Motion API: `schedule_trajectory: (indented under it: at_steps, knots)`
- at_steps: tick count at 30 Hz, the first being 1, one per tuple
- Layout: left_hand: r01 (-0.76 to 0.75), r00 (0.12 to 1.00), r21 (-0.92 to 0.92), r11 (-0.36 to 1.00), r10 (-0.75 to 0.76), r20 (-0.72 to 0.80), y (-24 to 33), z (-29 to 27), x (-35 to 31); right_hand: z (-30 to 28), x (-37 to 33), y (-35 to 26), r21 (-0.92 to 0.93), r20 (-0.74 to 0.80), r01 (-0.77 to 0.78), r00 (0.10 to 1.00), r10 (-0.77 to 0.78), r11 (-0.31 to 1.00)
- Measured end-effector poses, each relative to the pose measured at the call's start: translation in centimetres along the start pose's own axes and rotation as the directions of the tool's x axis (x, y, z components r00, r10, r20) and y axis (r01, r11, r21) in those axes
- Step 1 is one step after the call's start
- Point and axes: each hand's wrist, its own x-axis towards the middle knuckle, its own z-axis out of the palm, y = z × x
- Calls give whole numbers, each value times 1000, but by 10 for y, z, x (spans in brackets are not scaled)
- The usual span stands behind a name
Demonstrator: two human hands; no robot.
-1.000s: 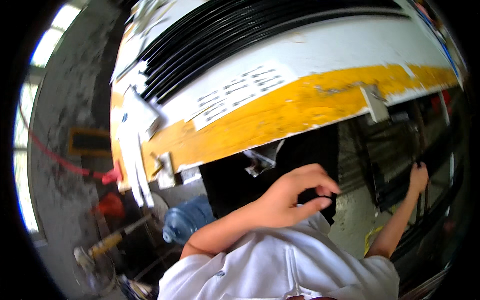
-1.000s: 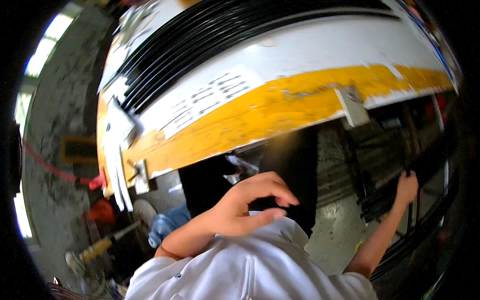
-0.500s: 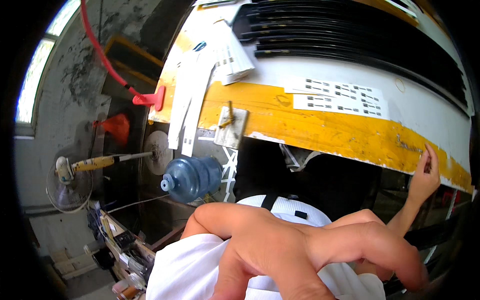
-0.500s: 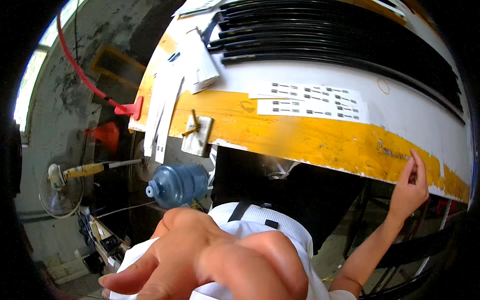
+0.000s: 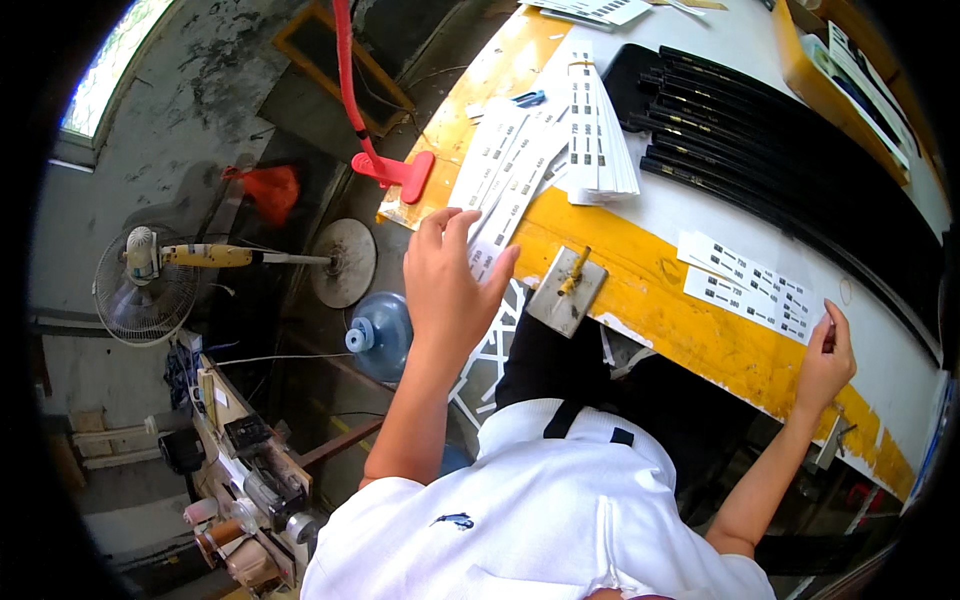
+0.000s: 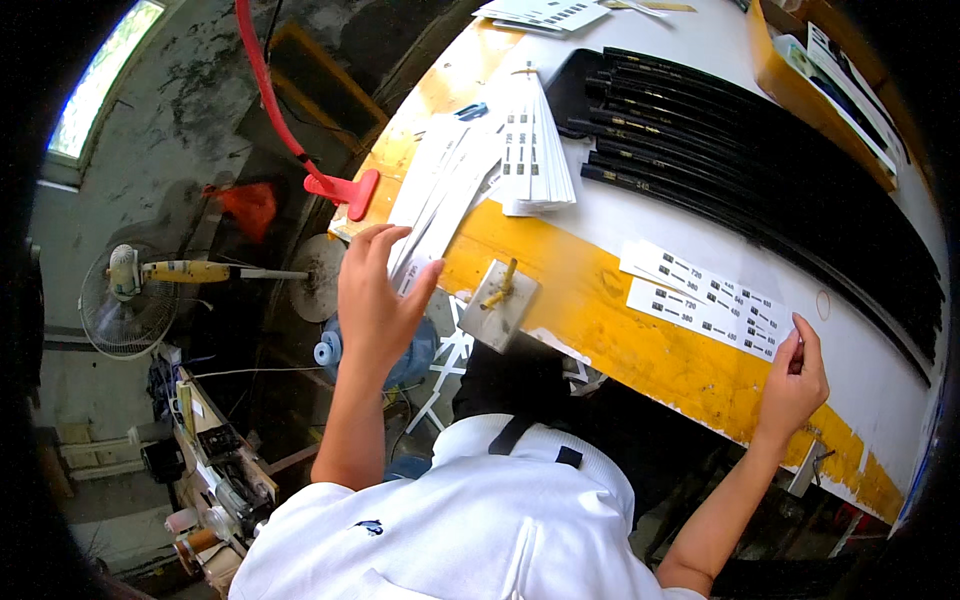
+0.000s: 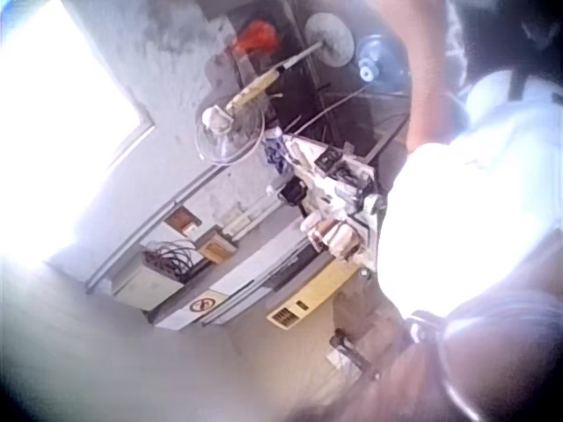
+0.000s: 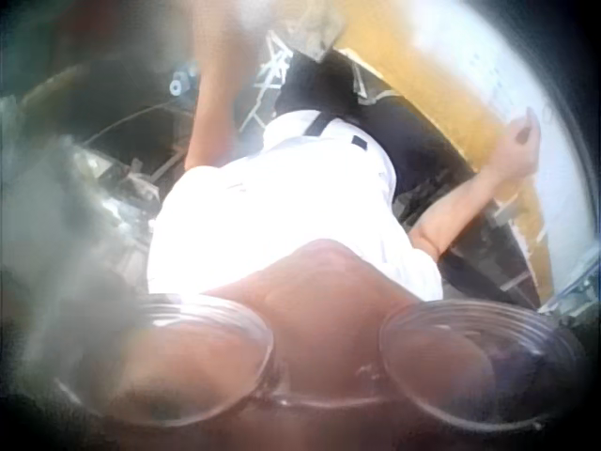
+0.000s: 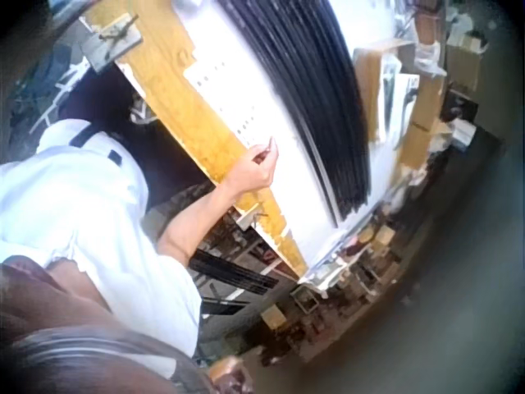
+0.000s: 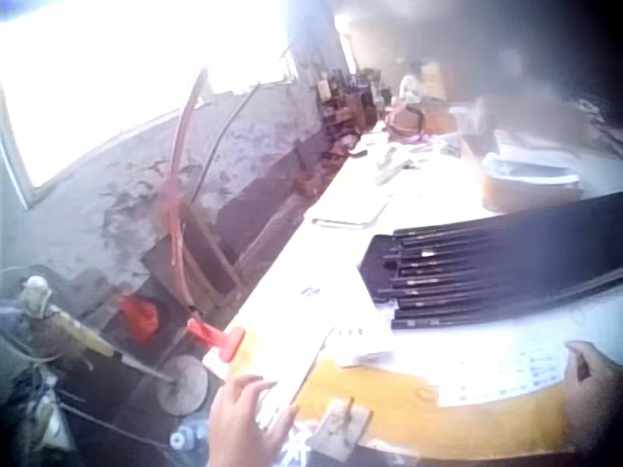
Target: The person repeatedly picks up black rods from a pile, peels small rectangular labels from a sheet, and applies them to the rods. After applying each label, the person smooths it with a finger and places the labeled rod into a separate pile.
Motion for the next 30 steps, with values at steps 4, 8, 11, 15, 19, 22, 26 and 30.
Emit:
schedule_trajectory:
  at_steps: [4, 8, 11, 15, 19, 22, 26, 30]
  knots:
    - [12, 999, 245, 970, 0, -51, -14, 28, 16, 18, 8, 2, -6, 13, 7, 1000, -7, 1000]
    - [62, 998, 241, 968, -55, -33, -16, 34, 37, 23, 10, -5, 2, 28, -38, 999, 38, 999]
    - [113, 989, 173, 979, -128, 79, -16, 28, 51, 24, 7, -3, -16, 75, -64, 995, 65, 998]
    - [115, 979, 119, 986, -133, 155, -15, 24, 58, 28, 3, -1, 5, 71, -78, 994, 77, 997]
    - [115, 977, 138, 984, -137, 161, -16, 26, 61, 36, 2, -7, 13, 99, -91, 991, 89, 996]
    - [132, 958, 160, 978, -168, 233, -15, 25, 66, 40, 0, -13, 25, 110, -83, 991, 79, 996]
    - [140, 885, 178, 974, -204, 418, -12, 17, 82, 43, -1, -22, 38, 124, -84, 989, 79, 996]
    - [75, 941, 172, 982, -127, 314, -11, 20, 75, 47, -5, -17, 48, 126, -89, 989, 82, 995]
